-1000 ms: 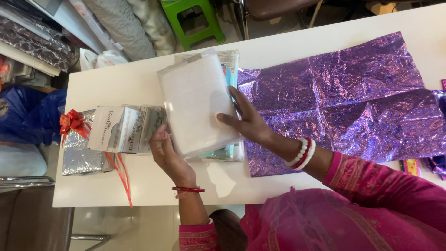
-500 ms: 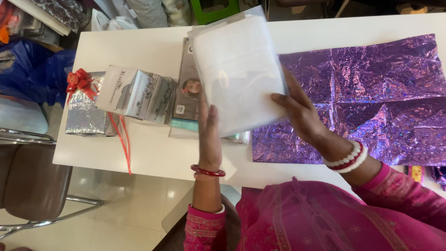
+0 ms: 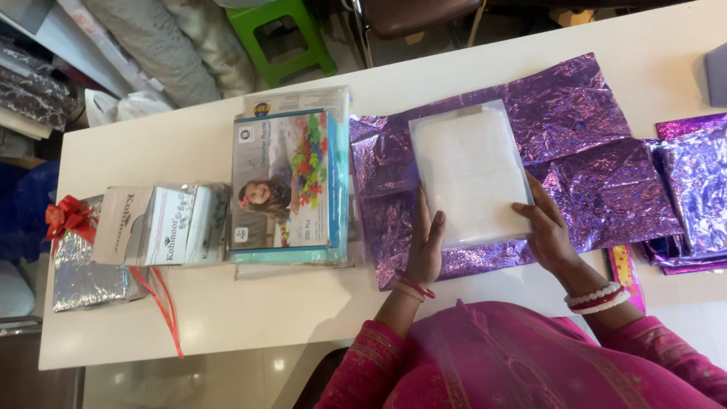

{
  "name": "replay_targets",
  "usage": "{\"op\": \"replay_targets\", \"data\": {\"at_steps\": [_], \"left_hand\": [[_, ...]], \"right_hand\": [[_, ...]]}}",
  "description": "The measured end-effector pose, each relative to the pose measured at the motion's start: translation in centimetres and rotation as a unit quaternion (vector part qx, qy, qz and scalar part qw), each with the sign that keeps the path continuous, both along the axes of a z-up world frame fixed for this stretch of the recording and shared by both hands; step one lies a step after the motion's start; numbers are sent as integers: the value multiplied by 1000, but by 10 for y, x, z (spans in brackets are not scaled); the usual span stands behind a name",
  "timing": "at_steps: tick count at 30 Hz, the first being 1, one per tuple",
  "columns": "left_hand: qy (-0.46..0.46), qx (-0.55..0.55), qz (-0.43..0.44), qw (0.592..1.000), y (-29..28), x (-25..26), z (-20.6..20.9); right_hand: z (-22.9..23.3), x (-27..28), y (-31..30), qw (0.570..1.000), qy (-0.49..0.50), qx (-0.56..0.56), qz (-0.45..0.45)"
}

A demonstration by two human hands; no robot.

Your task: The person wraps a rectangular item in purple metallic paper, folds the edges, secures them with tape, and ties a pink ribbon bow on top. The wrapped gift is placed on the table, and the person begins wrapping a second item.

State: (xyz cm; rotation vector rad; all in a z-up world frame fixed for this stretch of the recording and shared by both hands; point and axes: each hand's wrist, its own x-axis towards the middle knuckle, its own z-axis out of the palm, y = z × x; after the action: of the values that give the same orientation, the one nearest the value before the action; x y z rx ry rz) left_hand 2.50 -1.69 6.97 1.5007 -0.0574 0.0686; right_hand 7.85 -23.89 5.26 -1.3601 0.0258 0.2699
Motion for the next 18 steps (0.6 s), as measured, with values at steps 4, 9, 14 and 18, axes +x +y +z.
{"op": "replay_targets", "data": {"at_steps": [4, 9, 14, 18], "left_hand": [[-4, 10, -17, 1000, -6, -7, -13], [94, 36, -54, 993, 0, -10, -27], [85, 85, -52, 991, 1, -6, -50], [67, 125, 30, 989, 4, -7, -75]], "right_hand": [[-32, 2, -21, 997, 60, -41, -1], [-62, 3, -29, 988, -15, -146, 50], [-66, 2, -29, 979, -9, -199, 50], [-49, 1, -22, 975, -56, -213, 44]]}}
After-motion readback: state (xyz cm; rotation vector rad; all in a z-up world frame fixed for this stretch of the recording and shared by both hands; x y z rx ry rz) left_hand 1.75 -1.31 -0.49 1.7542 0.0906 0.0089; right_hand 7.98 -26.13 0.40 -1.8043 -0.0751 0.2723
